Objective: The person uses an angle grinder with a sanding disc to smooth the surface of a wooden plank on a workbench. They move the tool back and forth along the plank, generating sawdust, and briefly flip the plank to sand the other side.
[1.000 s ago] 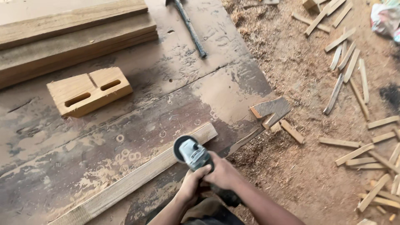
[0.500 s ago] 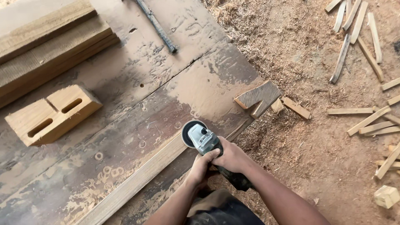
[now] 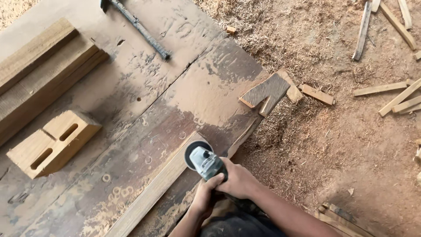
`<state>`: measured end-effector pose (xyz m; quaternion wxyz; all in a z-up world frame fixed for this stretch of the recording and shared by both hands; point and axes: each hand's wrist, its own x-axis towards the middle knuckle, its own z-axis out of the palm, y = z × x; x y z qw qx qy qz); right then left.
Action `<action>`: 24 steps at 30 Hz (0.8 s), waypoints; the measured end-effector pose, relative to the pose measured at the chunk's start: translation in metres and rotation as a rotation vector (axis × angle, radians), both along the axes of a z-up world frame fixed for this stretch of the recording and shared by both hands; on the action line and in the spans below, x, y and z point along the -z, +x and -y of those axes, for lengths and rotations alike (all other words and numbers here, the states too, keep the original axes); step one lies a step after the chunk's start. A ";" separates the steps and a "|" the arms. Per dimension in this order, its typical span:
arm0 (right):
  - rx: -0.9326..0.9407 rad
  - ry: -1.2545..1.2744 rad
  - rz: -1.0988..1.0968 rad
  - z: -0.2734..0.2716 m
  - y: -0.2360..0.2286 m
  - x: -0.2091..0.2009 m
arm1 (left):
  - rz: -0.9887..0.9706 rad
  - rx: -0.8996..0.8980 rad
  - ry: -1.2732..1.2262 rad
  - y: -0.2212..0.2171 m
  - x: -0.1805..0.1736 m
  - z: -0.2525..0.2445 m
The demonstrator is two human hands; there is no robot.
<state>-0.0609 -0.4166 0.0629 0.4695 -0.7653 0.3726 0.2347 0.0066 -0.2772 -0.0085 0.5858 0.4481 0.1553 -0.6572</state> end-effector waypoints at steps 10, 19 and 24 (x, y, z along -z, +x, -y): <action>0.071 -0.016 0.019 0.023 0.008 0.006 | -0.050 0.033 -0.088 0.017 0.019 0.027; 0.055 0.058 0.018 -0.008 -0.005 0.003 | 0.018 0.063 0.025 0.000 0.006 -0.012; -0.096 0.117 -0.006 -0.037 0.010 0.000 | 0.039 -0.035 0.023 0.001 -0.002 -0.055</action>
